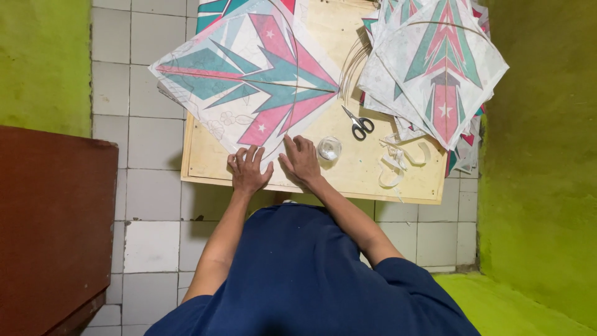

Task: Assembling kites by applying glue to the paper edges and folding them over the bamboo frame

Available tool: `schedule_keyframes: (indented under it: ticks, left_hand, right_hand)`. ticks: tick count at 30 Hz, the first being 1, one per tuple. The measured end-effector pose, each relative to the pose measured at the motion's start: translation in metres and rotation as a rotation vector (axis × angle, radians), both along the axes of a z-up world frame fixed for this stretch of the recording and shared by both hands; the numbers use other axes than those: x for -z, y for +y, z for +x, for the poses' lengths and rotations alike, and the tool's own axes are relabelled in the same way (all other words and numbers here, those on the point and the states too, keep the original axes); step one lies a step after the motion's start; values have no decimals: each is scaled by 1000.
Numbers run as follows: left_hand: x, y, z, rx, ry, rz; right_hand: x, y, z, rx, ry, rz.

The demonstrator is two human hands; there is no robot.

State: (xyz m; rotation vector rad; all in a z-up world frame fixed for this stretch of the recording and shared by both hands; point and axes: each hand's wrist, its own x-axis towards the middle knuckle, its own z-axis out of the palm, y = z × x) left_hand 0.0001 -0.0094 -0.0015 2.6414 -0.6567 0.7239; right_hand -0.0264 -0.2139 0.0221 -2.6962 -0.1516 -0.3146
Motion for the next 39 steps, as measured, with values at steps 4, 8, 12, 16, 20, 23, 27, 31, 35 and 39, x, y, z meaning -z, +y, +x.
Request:
schedule_keyframes:
  ticks: [4,8,12,16,20,23,27,31,35,39]
  left_hand:
    - [4,1,1,-16,-5,-8]
    - [4,1,0,-4,6,-22]
    - [1,0,1,-11,-4,-23]
    - [2,-2,3,-3,-14,-27]
    - [6,-1,2,15,16,-15]
    - [5,-3,0,19,16,-10]
    - [1,-2,1,21,26,-8]
    - [2,-2,-1,18,23,-12]
    - [2,-1,0,15,31,-7]
    - [4,0,-1,-1,51,-11]
  right_hand:
    - [12,-1,2,12,-9,-19]
    - [3,-2,-2,-8,-24,-11]
    - [20,-9,0,-22,-204,29]
    - [18,-10,1,-23,-312,66]
    - [7,-5,1,-35,-283,-56]
    - [6,-3,-1,36,-243,-40]
    - [-6,-3,-1,-6,-236,-53]
    - [-1,2,-2,-20,-178,-117]
    - [13,0,3,-7,-139,-92]
    - [18,-2,1,-9,-75,-37]
